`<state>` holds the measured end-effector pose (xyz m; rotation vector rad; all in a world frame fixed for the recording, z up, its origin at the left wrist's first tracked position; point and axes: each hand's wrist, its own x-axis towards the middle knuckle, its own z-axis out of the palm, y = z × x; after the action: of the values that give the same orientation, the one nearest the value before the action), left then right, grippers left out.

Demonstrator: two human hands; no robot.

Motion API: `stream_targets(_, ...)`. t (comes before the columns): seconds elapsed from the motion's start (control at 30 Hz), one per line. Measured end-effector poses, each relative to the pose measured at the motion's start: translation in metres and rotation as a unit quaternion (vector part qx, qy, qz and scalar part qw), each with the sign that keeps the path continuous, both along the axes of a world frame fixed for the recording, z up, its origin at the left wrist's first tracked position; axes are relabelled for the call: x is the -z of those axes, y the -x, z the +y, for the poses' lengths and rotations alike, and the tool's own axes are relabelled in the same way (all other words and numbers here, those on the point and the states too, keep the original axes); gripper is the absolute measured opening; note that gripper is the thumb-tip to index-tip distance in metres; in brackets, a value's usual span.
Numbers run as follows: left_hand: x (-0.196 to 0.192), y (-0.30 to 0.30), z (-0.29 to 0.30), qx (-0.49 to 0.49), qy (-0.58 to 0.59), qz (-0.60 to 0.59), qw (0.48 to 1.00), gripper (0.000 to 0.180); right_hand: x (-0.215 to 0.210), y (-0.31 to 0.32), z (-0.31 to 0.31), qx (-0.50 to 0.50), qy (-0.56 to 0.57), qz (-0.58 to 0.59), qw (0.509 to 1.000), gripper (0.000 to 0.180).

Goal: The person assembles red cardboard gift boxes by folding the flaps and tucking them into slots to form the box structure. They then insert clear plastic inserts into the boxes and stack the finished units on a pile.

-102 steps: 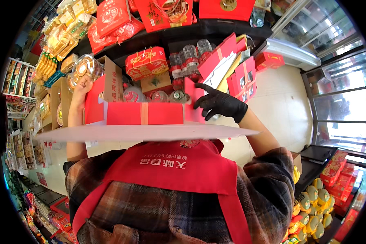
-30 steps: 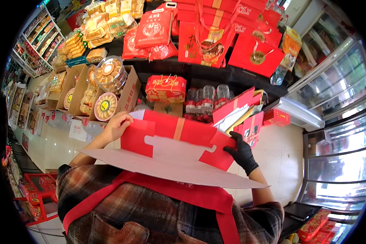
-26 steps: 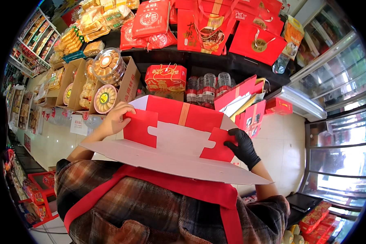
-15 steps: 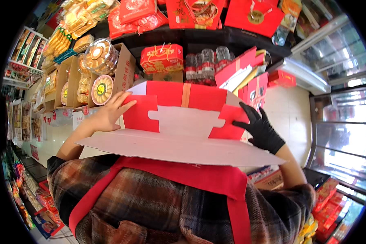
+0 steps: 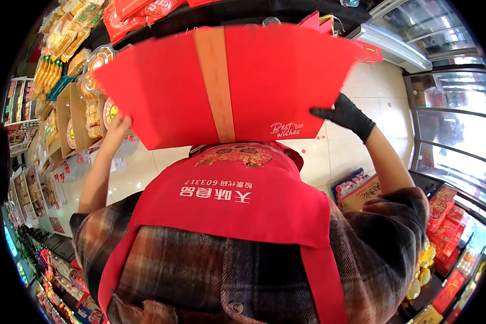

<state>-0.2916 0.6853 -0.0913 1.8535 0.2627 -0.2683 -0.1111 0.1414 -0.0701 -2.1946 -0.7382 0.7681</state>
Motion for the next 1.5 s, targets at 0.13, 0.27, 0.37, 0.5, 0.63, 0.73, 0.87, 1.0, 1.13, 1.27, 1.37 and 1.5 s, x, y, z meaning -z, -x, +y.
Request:
stream_targets(0.13, 0.063, -0.043, -0.022, -0.167, 0.066, -0.043, 0.983, 0.033, 0.056, -0.011, 0.036, 0.258, -0.176, 0.071, 0.947, 0.052)
stream_targets(0.27, 0.089, -0.068, -0.053, -0.254, 0.086, 0.0, 0.963, 0.047, 0.111, -0.015, 0.044, 0.321, -0.037, -0.081, 0.943, 0.07)
stream_targets(0.37, 0.082, -0.078, -0.061, -0.172, -0.177, 0.011, 0.969, 0.059, 0.121, -0.003, 0.06, 0.322, -0.011, -0.194, 0.926, 0.071)
stream_targets(0.5, 0.09, -0.09, -0.086, -0.035, -0.498, 0.016, 0.866, 0.044, 0.105, -0.009, 0.065, 0.236, 0.199, -0.105, 0.945, 0.067)
stream_targets(0.63, 0.109, -0.109, -0.072, 0.118, -0.503, 0.049, 0.855, 0.048, 0.113, -0.022, 0.061, 0.131, 0.319, -0.095, 0.934, 0.064)
stream_targets(0.73, 0.105, -0.13, -0.061, 0.25, -0.476, 0.172, 0.825, 0.071, 0.112, -0.052, 0.058, -0.017, 0.404, -0.015, 0.915, 0.071)
stream_targets(0.87, 0.069, -0.134, -0.068, 0.322, -0.416, 0.241, 0.815, 0.088, 0.077, -0.058, 0.071, -0.113, 0.437, 0.012, 0.892, 0.084)
stream_targets(1.0, 0.064, -0.128, -0.067, 0.378, -0.444, 0.224, 0.781, 0.093, 0.059, -0.063, 0.072, -0.151, 0.359, 0.088, 0.917, 0.092)
stream_targets(1.13, 0.029, -0.129, -0.079, 0.427, -0.491, 0.231, 0.723, 0.085, 0.035, -0.054, 0.09, -0.252, 0.389, 0.118, 0.878, 0.072)
stream_targets(1.27, -0.008, -0.126, -0.095, 0.416, -0.548, 0.184, 0.702, 0.079, 0.029, -0.033, 0.094, -0.293, 0.341, 0.086, 0.889, 0.06)
stream_targets(1.37, -0.014, -0.122, -0.1, 0.409, -0.559, 0.161, 0.703, 0.075, 0.018, -0.02, 0.091, -0.279, 0.321, 0.045, 0.904, 0.055)
stream_targets(1.5, 0.0, -0.122, -0.098, 0.483, -0.574, 0.063, 0.659, 0.067, 0.014, -0.011, 0.078, -0.233, 0.264, 0.042, 0.935, 0.053)
